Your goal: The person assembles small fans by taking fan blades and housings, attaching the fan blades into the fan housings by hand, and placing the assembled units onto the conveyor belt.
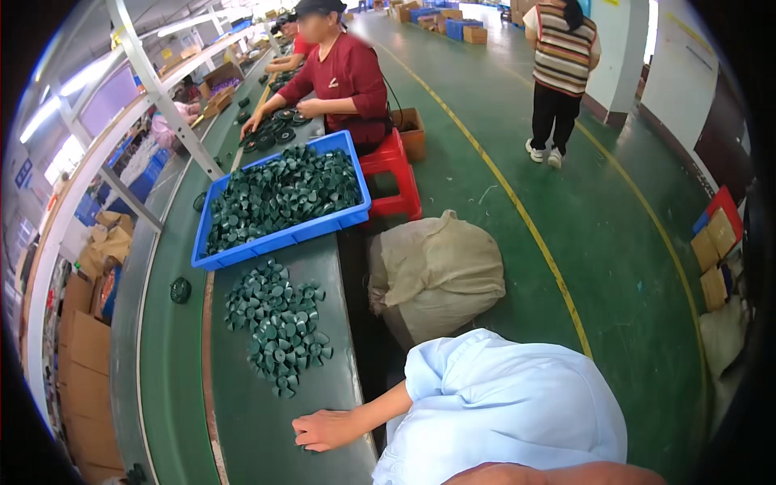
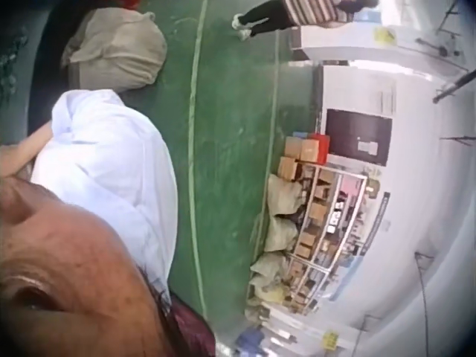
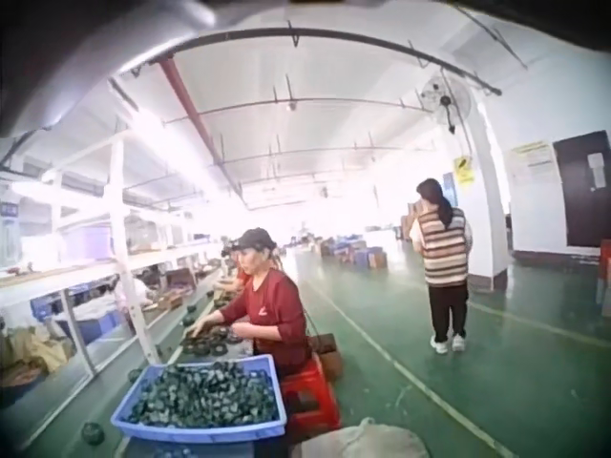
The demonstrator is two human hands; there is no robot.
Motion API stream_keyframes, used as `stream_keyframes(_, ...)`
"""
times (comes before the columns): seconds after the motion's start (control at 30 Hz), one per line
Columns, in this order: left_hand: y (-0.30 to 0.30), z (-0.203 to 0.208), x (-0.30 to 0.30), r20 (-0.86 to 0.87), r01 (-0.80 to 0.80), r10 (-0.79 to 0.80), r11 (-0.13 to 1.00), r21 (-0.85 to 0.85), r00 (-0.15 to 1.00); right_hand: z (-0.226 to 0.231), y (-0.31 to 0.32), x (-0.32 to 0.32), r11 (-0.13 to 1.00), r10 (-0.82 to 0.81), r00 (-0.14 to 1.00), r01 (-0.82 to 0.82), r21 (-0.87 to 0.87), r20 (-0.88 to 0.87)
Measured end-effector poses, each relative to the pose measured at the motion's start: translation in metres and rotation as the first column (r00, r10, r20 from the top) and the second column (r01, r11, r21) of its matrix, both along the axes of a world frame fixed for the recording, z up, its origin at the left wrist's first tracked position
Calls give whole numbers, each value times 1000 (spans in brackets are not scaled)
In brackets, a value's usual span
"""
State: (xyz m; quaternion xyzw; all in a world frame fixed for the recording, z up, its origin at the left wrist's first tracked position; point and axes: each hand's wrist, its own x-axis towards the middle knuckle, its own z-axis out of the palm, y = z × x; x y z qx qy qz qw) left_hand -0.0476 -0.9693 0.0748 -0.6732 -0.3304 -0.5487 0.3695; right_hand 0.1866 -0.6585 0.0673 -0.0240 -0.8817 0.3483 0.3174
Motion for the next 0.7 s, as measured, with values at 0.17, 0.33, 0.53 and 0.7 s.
stream_keyframes(0.17, 11, 35, 69, 259, -462, 962, 269, -845, 85, -4, 7, 1, 1000, -9, 999, 9, -16, 36)
stream_keyframes(0.33, 12, 42, 68, 143, -472, 990, 128, -872, 3, -5, 7, -2, 999, -7, 1000, 7, -32, 10)
stream_keyframes(0.53, 13, 34, 56, 148, -494, 986, 93, -864, -73, -3, 10, -1, 998, -21, 999, 22, -67, 24)
stream_keyframes(0.7, -13, 0, 30, 201, -500, 974, 123, -857, -105, -3, 7, -5, 998, -11, 1000, 12, -63, 15)
